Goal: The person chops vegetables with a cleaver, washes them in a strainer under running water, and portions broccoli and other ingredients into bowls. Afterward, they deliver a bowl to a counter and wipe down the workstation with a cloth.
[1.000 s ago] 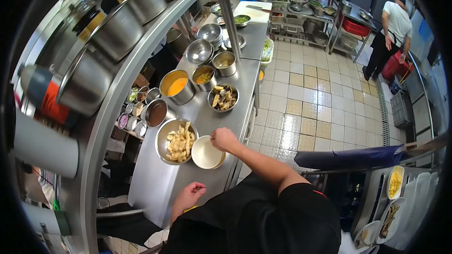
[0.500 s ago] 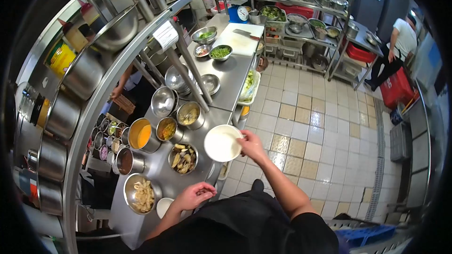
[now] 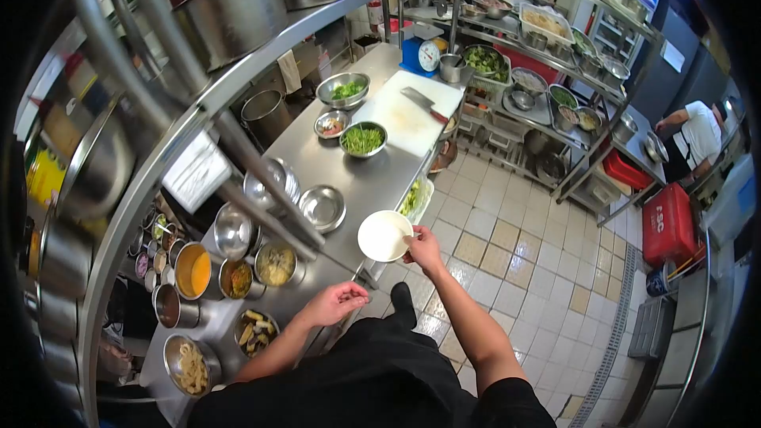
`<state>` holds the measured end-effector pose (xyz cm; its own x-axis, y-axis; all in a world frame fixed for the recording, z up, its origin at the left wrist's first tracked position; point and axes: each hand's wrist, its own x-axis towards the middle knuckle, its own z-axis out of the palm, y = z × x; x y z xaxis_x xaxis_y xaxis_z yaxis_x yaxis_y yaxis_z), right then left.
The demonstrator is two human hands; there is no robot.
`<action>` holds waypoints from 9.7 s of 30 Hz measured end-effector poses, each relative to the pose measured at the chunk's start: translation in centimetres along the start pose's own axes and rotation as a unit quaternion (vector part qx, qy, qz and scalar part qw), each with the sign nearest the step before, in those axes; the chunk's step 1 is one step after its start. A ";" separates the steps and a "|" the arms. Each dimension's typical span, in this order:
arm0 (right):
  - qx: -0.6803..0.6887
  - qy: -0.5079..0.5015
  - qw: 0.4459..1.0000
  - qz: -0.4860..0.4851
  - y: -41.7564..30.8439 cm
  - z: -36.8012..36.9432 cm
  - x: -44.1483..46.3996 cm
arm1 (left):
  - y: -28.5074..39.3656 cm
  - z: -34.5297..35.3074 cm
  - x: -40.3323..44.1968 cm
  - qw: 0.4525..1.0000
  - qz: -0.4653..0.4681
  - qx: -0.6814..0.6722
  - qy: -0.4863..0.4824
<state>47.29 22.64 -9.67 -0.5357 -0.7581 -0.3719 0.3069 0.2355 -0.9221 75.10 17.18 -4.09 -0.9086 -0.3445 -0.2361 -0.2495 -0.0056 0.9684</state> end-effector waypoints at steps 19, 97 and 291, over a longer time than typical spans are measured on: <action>-0.020 -0.097 0.995 0.003 -14.1 0.0 34.8 | 8.2 -9.5 21.9 0.938 -0.015 0.022 0.347; -0.107 -0.462 0.292 -0.830 -37.6 -10.5 50.3 | 22.0 -5.8 59.7 0.656 0.177 -0.488 0.547; -0.110 -0.390 0.888 0.218 -20.9 -17.8 51.6 | 19.0 -16.6 54.0 0.736 -0.393 0.450 0.318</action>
<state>-0.74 -10.61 -11.53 0.3298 -0.7364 -0.5907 0.1443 0.6577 -0.7393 26.81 -17.09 2.86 -0.0956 -0.9379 -0.3335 -0.9954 0.0874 0.0396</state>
